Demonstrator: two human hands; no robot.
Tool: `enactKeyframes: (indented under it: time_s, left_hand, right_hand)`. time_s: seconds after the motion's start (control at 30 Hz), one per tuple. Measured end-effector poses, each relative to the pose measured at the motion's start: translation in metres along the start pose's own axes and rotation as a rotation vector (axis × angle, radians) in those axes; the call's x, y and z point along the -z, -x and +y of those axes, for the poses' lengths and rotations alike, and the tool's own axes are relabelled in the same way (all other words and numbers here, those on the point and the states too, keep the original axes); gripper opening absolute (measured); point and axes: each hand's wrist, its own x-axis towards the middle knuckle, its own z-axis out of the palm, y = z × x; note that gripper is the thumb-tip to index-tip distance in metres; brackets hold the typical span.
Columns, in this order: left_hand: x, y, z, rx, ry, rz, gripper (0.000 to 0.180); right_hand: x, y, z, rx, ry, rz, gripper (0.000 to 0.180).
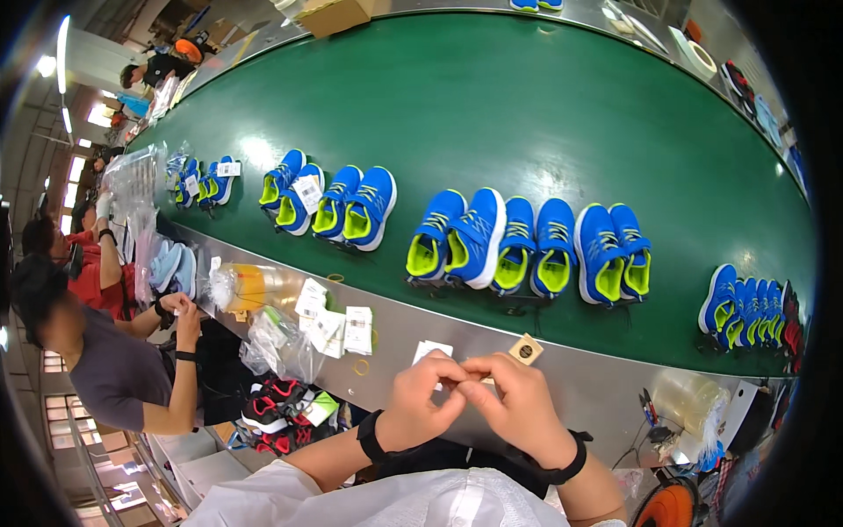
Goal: The person attaches price tags to a series of athletic shoes moving along a conveyor belt. They pick up tags from a pile, align them with the shoes, and secure them to the laces or tongue of each shoe as it passes by. The process is repeated for multiple pairs of shoes in different colors.
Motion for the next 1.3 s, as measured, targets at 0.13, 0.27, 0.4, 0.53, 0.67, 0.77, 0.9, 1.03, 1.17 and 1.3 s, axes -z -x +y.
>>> enactKeyframes:
  time_s: [0.13,0.27,0.4,0.53,0.67,0.77,0.9,1.03,1.17,1.3]
  left_hand:
    - [0.030,-0.021,-0.015,-0.011,-0.011,0.053,0.022]
    - [0.079,-0.062,-0.032,0.121,0.036,-0.045,0.015]
    - [0.152,-0.151,-0.087,-0.033,-0.473,0.121,0.006]
    - [0.212,-0.222,-0.170,-0.035,-0.797,-0.220,0.009]
    - [0.212,-0.252,-0.200,0.045,-0.788,-0.634,0.010]
    - [0.213,-0.259,-0.203,0.057,-0.808,-0.742,0.009]
    - [0.209,-0.241,-0.206,-0.089,-0.905,-0.582,0.007]
    - [0.212,-0.224,-0.186,-0.164,-0.894,-0.465,0.014]
    - [0.207,-0.215,-0.189,-0.193,-0.863,-0.344,0.010]
    - [0.202,-0.209,-0.190,-0.156,-0.863,-0.271,0.013]
  right_hand:
    - [-0.010,-0.032,0.004,-0.190,-0.377,-0.035,0.015]
    - [-0.007,-0.093,-0.021,-0.024,0.081,-0.123,0.007]
    - [-0.004,-0.179,-0.031,0.174,0.344,-0.110,0.008]
    - [-0.042,-0.281,-0.024,0.130,0.379,-0.189,0.014]
    - [-0.076,-0.343,0.020,-0.098,0.502,-0.201,0.012]
    - [-0.097,-0.354,0.041,-0.096,0.476,-0.068,0.012]
    - [-0.111,-0.348,0.043,-0.104,0.487,-0.011,0.012]
    - [-0.115,-0.344,0.049,-0.023,0.359,-0.033,0.012]
    - [-0.111,-0.344,0.050,-0.007,0.221,-0.150,0.010]
    - [-0.107,-0.346,0.054,-0.153,0.041,-0.262,0.010]
